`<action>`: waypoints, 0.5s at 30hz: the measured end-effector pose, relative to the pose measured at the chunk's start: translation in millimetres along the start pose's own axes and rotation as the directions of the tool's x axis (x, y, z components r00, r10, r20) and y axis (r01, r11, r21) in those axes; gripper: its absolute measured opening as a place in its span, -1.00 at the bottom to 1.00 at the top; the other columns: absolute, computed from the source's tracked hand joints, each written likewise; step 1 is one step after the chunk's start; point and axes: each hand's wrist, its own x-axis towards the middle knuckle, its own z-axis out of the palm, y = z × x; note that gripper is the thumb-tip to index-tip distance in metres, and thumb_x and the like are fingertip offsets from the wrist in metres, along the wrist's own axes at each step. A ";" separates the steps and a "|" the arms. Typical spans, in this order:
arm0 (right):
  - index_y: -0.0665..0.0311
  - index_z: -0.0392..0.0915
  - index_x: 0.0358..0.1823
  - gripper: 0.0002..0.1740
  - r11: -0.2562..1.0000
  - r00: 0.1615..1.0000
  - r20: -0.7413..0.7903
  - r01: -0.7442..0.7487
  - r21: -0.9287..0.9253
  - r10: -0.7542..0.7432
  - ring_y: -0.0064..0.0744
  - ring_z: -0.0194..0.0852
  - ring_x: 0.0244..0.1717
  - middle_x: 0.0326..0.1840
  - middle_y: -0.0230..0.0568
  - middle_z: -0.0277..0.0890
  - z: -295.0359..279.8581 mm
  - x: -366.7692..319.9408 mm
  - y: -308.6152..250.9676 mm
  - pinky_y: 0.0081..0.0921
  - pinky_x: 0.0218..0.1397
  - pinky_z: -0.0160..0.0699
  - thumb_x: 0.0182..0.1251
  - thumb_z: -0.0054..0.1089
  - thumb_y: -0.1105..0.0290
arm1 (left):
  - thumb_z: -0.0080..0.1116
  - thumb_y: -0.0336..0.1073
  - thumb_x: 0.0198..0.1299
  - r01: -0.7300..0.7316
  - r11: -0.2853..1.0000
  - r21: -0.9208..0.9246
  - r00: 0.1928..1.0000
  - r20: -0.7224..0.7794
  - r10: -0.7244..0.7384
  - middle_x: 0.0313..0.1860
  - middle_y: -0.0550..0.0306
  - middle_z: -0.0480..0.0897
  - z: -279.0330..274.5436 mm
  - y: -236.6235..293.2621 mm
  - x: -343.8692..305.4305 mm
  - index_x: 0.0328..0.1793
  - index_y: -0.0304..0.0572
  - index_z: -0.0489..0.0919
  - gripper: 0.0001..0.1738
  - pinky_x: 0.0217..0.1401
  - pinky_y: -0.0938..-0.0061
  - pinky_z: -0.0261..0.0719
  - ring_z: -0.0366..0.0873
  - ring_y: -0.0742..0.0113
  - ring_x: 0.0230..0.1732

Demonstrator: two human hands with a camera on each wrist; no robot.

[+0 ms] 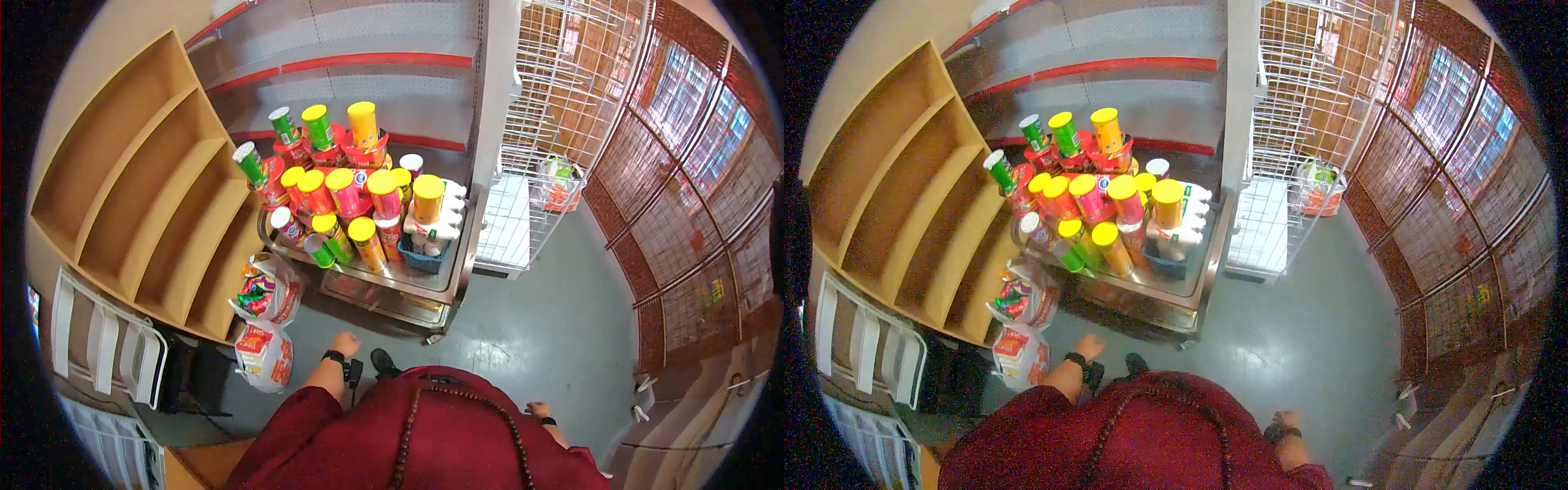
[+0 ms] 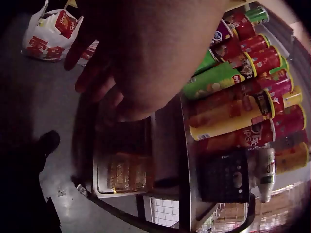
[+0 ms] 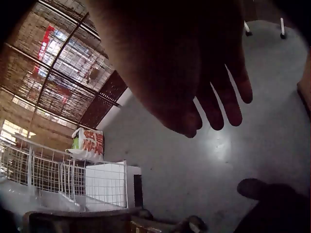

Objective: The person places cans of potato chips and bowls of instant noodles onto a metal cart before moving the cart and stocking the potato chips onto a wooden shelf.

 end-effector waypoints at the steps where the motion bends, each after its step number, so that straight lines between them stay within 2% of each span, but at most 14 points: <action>1: 0.50 0.44 -0.03 -0.64 1.000 1.000 -0.003 0.000 0.004 0.000 -0.08 0.63 -0.29 -0.18 0.06 0.58 -0.3 19.5 12.9 -0.26 -0.45 0.67 0.21 0.14 0.41 | 0.13 -0.13 0.01 -0.015 1.000 -0.023 1.000 -0.017 0.014 0.01 -0.11 0.58 -3.6 -0.2 3.6 -0.02 -0.17 0.57 -0.58 0.15 0.20 0.43 0.49 -0.07 0.07; 3: 0.49 0.44 -0.04 -0.66 1.000 1.000 0.019 0.008 0.000 -0.008 -0.10 0.63 -0.31 -0.19 0.01 0.58 13.2 0.5 -6.3 -0.25 -0.43 0.68 0.22 0.12 0.40 | 0.13 -0.13 0.02 -0.020 0.999 -0.048 0.999 -0.029 0.019 0.01 -0.11 0.58 -9.4 -2.0 12.4 -0.02 -0.17 0.57 -0.58 0.15 0.20 0.42 0.49 -0.07 0.07; 6: 0.48 0.45 -0.05 -0.68 0.999 0.997 0.075 0.004 -0.053 0.000 -0.14 0.62 -0.34 -0.20 -0.06 0.59 28.1 -32.1 -40.9 -0.25 -0.41 0.69 0.24 0.10 0.39 | 0.14 -0.12 0.04 0.036 0.999 0.003 0.998 0.047 -0.036 0.04 -0.12 0.56 -10.4 -8.8 15.8 0.02 -0.19 0.55 -0.56 0.15 0.20 0.42 0.48 -0.07 0.09; 7: 0.48 0.45 -0.05 -0.68 0.997 0.996 0.089 0.004 -0.080 0.004 -0.14 0.62 -0.34 -0.20 -0.06 0.59 30.8 -31.6 -57.0 -0.25 -0.41 0.69 0.24 0.10 0.39 | 0.14 -0.10 0.04 0.005 0.999 -0.050 1.000 -0.017 -0.005 0.05 -0.12 0.56 -12.3 -10.7 13.1 0.03 -0.19 0.54 -0.54 0.16 0.20 0.42 0.47 -0.07 0.10; 8: 0.47 0.44 -0.07 -0.69 0.999 0.997 0.083 -0.001 0.040 -0.002 -0.16 0.61 -0.38 -0.24 -0.06 0.58 34.9 -33.0 -70.3 -0.23 -0.40 0.70 0.24 0.10 0.39 | 0.14 -0.09 0.04 -0.022 0.995 -0.099 0.997 -0.079 0.014 0.06 -0.13 0.55 -12.7 -15.1 8.0 0.04 -0.20 0.53 -0.53 0.16 0.20 0.42 0.46 -0.07 0.11; 9: 0.46 0.44 -0.09 -0.70 0.987 0.997 0.078 -0.009 0.159 -0.003 -0.18 0.60 -0.41 -0.27 -0.07 0.57 41.5 -34.9 -83.3 -0.21 -0.39 0.70 0.24 0.10 0.39 | 0.13 -0.09 0.04 0.042 0.984 -0.170 0.997 -0.050 -0.052 0.07 -0.13 0.54 -19.2 -12.7 -4.6 0.03 -0.20 0.54 -0.53 0.17 0.21 0.42 0.45 -0.06 0.12; 10: 0.46 0.44 -0.09 -0.70 0.992 0.995 0.099 -0.022 0.128 0.009 -0.18 0.60 -0.41 -0.27 -0.07 0.57 45.5 -31.8 -95.0 -0.21 -0.39 0.70 0.24 0.10 0.39 | 0.13 -0.08 0.04 0.052 0.987 -0.154 0.997 -0.048 -0.060 0.07 -0.13 0.54 -19.0 -22.0 -5.7 0.02 -0.19 0.54 -0.54 0.16 0.21 0.42 0.46 -0.06 0.11; 13: 0.30 0.44 -0.11 -0.72 0.994 0.990 0.092 0.101 0.032 -0.103 -0.25 0.56 -0.44 -0.34 -0.18 0.53 52.9 -15.8 -143.7 -0.32 -0.45 0.59 0.24 0.11 0.28 | 0.11 -0.09 0.03 0.127 0.979 -0.157 0.989 -0.051 -0.137 0.07 -0.12 0.54 -17.9 -47.8 -22.7 0.02 -0.18 0.54 -0.54 0.16 0.21 0.42 0.46 -0.06 0.11; 15: 0.24 0.44 -0.09 -0.71 0.991 0.985 0.110 0.131 0.003 -0.130 -0.29 0.55 -0.41 -0.34 -0.21 0.52 60.9 -10.2 -175.8 -0.36 -0.43 0.54 0.24 0.12 0.24 | 0.10 -0.09 0.02 0.184 0.966 -0.180 0.979 -0.053 -0.196 0.08 -0.12 0.54 -13.6 -67.2 -29.1 0.03 -0.17 0.54 -0.54 0.16 0.21 0.42 0.46 -0.06 0.10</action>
